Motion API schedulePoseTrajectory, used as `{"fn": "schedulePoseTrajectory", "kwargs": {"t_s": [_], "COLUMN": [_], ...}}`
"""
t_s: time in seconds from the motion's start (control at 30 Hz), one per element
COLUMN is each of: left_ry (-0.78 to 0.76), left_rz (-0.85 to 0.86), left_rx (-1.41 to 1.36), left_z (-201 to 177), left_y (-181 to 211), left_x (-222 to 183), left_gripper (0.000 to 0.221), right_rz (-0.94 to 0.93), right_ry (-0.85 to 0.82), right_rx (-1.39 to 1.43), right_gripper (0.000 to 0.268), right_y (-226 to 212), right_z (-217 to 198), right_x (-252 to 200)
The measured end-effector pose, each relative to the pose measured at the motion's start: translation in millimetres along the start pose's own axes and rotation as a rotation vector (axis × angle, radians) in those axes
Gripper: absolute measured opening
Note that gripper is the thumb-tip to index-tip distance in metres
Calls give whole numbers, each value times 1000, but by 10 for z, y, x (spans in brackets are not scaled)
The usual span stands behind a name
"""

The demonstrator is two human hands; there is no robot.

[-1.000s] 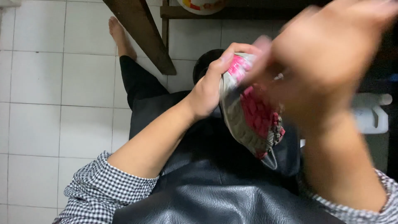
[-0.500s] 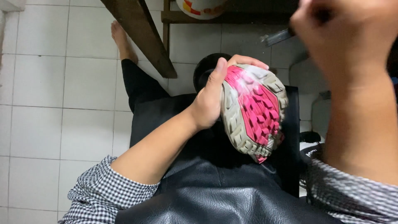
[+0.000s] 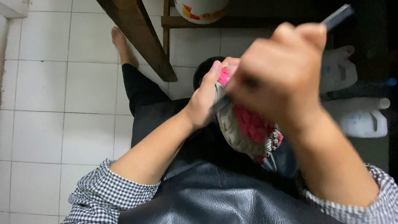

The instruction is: Scrubbing the sole of a running shoe with a brush and soapy water to clean it.

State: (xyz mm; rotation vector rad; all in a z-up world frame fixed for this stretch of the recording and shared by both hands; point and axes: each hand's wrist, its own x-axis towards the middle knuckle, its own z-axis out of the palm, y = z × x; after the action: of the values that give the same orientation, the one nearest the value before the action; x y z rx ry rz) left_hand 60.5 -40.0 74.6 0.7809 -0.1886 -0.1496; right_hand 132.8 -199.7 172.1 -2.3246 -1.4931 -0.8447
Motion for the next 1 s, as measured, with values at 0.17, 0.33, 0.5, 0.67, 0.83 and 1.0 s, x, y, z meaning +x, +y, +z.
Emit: {"fn": "schedulePoseTrajectory", "kwargs": {"t_s": [0.17, 0.33, 0.5, 0.67, 0.83, 1.0], "left_ry": [-13, 74, -1, 61, 37, 92], "left_rz": [3, -8, 17, 39, -14, -29], "left_rx": [29, -30, 10, 55, 53, 19], "left_z": [31, -109, -150, -171, -154, -134], "left_y": [30, -42, -32, -86, -4, -24], "left_x": [-46, 31, 58, 58, 56, 57], "left_gripper": [58, 52, 52, 51, 52, 52], "right_rz": [288, -13, 210, 51, 256, -7], "right_ry": [-3, 30, 63, 1, -217, 26], "right_rx": [-49, -93, -84, -142, -413, 49], "right_gripper": [45, 39, 47, 40, 56, 40], "right_y": [576, 74, 519, 85, 209, 105], "right_z": [108, 200, 220, 228, 34, 192], "right_x": [-371, -152, -447, -331, -406, -304]}}
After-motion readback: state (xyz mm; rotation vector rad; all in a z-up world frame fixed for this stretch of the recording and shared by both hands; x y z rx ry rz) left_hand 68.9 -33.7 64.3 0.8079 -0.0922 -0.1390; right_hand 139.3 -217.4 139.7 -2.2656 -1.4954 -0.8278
